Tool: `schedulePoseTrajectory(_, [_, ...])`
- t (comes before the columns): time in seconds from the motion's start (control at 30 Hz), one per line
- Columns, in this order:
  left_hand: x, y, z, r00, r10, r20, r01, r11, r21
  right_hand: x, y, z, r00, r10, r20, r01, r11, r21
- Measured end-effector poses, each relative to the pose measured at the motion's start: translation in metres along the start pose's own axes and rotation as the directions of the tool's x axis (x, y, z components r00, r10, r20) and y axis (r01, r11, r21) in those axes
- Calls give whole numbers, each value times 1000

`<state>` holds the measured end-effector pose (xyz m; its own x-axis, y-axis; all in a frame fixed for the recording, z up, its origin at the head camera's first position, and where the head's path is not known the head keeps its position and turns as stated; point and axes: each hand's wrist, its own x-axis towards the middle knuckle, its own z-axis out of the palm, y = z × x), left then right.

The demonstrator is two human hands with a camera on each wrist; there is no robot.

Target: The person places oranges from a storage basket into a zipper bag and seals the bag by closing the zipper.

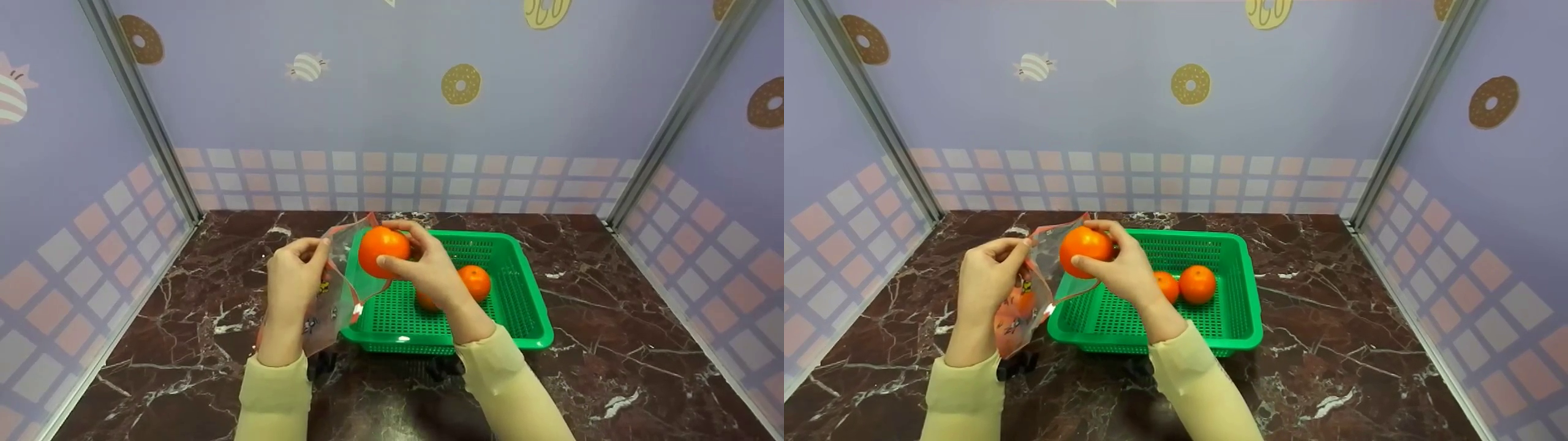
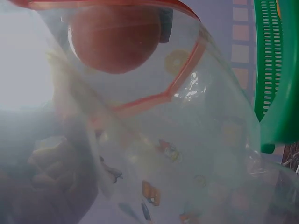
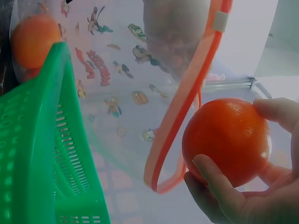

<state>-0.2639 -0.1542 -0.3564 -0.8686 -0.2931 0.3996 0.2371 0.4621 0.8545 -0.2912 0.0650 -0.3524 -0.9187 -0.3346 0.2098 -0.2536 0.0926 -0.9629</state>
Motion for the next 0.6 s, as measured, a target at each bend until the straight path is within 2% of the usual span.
schedulePoseTrajectory(0.23, [-2, 0, -1, 1000, 1, 21, -1, 1000, 5, 3, 0, 13, 998, -3, 61, 5, 1000, -28])
schedulePoseTrajectory(0.6, [0, 2, -2, 1000, -21, -4, 21, 1000, -6, 12, -2, 29, 989, 75, 128, -57, 989, -139])
